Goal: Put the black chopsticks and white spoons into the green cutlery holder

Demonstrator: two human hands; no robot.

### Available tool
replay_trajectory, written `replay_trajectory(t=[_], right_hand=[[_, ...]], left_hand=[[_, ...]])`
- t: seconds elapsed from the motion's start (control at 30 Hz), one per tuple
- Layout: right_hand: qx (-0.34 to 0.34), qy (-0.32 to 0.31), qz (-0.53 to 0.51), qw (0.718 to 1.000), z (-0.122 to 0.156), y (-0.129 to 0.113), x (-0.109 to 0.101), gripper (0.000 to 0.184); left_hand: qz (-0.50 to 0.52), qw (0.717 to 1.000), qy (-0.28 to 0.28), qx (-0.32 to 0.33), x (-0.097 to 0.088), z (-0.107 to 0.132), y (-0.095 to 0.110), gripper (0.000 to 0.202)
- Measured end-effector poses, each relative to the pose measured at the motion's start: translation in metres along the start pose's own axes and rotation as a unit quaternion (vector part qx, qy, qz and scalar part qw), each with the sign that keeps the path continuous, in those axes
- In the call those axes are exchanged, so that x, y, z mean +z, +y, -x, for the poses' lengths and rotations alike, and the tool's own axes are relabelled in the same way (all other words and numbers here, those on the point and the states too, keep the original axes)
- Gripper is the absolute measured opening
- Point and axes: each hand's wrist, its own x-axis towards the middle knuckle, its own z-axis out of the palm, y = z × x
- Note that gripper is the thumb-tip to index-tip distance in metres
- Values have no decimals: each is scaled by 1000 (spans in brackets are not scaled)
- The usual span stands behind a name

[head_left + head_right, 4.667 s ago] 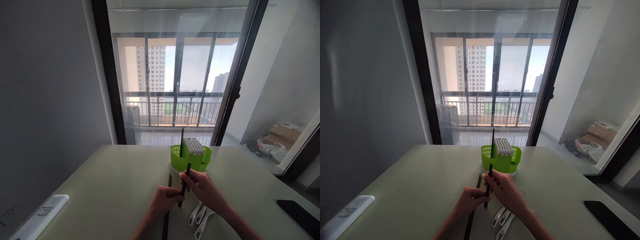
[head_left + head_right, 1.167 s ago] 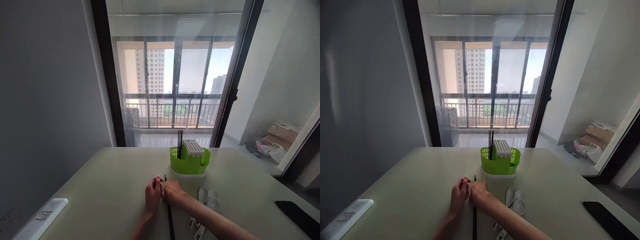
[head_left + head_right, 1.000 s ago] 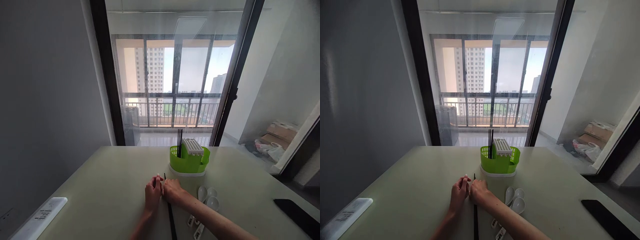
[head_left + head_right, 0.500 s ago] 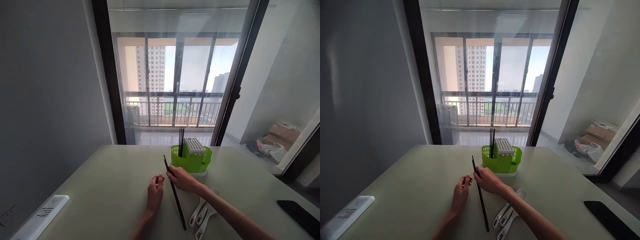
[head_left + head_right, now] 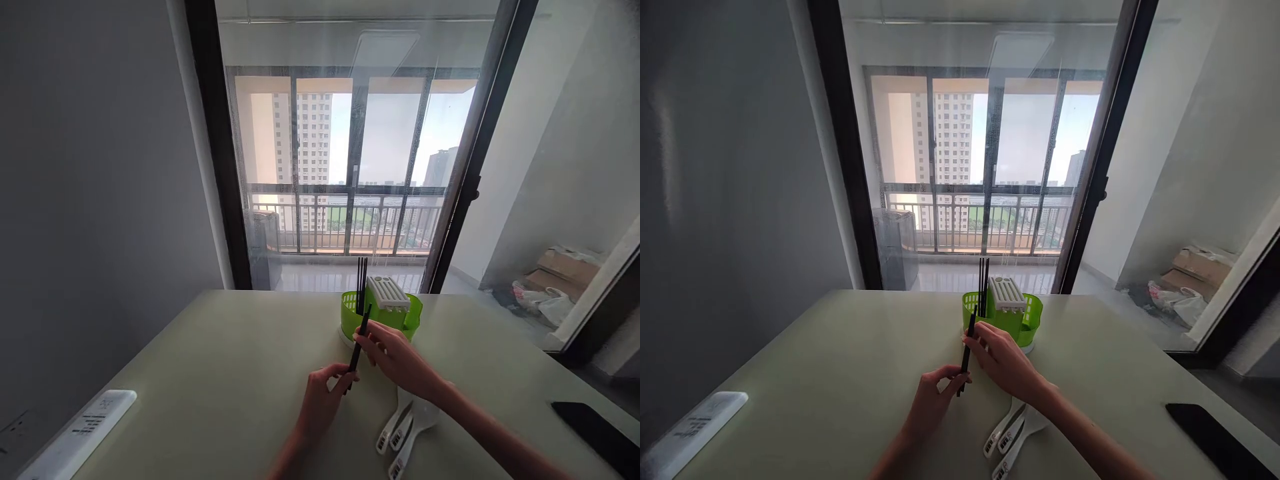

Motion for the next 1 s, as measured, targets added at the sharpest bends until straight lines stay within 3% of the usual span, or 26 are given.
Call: replay_trajectory(t=[0.4, 0.57, 0.83, 1.0], right_hand=[[-3, -15, 15, 1000, 12, 10, 14, 34], [6, 1, 30, 1000, 12, 12, 10, 35], [20, 87, -20, 996, -1, -4, -17, 39], [41, 143, -87, 985, -26, -18, -62, 43]], left_hand=[[-68, 998, -9, -3, 1, 0, -4, 23], [-76, 997, -16, -7, 0, 0, -2, 23], [-75, 997, -20, -25, 2, 0, -3, 22], [-84, 996, 7, -28, 0, -1, -4, 21]])
